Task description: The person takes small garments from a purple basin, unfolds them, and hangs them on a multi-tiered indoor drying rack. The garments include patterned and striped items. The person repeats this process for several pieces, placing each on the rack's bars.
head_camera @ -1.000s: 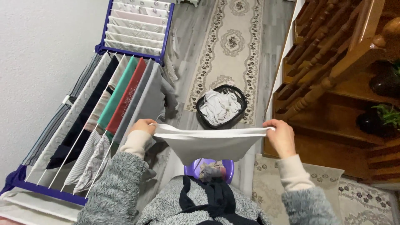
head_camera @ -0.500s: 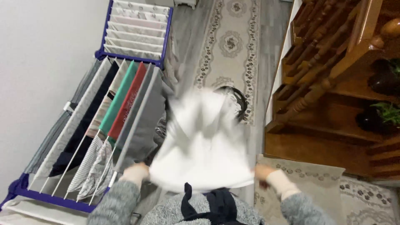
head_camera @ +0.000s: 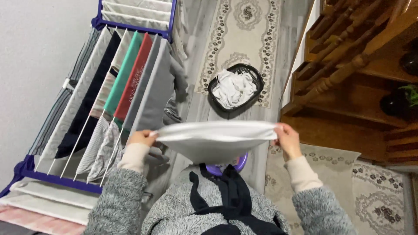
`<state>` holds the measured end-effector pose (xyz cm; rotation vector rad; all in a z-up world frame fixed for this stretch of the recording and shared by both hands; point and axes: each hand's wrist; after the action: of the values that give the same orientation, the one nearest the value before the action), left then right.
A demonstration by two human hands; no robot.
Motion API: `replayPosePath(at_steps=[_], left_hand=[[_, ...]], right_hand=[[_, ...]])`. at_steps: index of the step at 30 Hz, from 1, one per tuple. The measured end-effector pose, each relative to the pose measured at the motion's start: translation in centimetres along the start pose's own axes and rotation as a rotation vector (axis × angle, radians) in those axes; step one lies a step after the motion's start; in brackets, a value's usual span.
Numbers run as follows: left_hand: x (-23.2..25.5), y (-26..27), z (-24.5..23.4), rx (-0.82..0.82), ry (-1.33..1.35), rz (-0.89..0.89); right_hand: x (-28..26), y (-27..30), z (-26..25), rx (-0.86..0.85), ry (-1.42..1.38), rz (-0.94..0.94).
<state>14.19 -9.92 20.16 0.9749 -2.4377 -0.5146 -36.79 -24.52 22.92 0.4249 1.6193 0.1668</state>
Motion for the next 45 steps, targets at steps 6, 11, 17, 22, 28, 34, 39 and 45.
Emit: replayPosePath(at_steps=[6, 11, 17, 22, 28, 34, 39, 45], left_hand=[[3.7, 2.7, -5.8, 0.274, 0.118, -0.009], [-0.8, -2.4, -2.6, 0.239, 0.229, 0.075], [-0.1, 8.9, -8.7, 0.012, 0.027, 0.235], [-6.0, 7.5, -12.5, -0.218, 0.145, 0.577], [-6.1, 9.0, -8.6, -0.37, 1.159, 0.658], [-15.7, 14.9, 4.5, -0.428, 1.696, 0.091], [-19.4, 17.0, 1.8, -0.139, 1.015, -0.155], [-18.9, 20.3, -1.9, 0.041, 1.058, -0.04]], right_hand=[[-8.2, -0.2, 2.2, -0.047, -0.085, -0.19], [-12.7, 1.1, 2.0, -0.247, -0.003, -0.178], [-16.2, 2.8, 0.2, -0.426, 0.615, -0.411], [-19.6, 1.1, -2.9, -0.647, 0.902, -0.359], [-16.6, 6.3, 2.3, -1.079, -0.514, -0.247], [1.3, 12.9, 2.7, -0.729, -0.331, 0.194], [4.6, 15.4, 0.7, -0.332, -0.255, 0.121], [8.1, 17.9, 0.2, -0.143, -0.286, -0.058]])
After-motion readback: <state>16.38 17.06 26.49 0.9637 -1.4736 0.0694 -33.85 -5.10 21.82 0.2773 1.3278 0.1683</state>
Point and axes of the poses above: each hand's wrist, its own y-axis away from the middle knuckle, its own z-axis out of the palm, x = y × z, and after that the axes turned 11 degrees about -y, right-handed
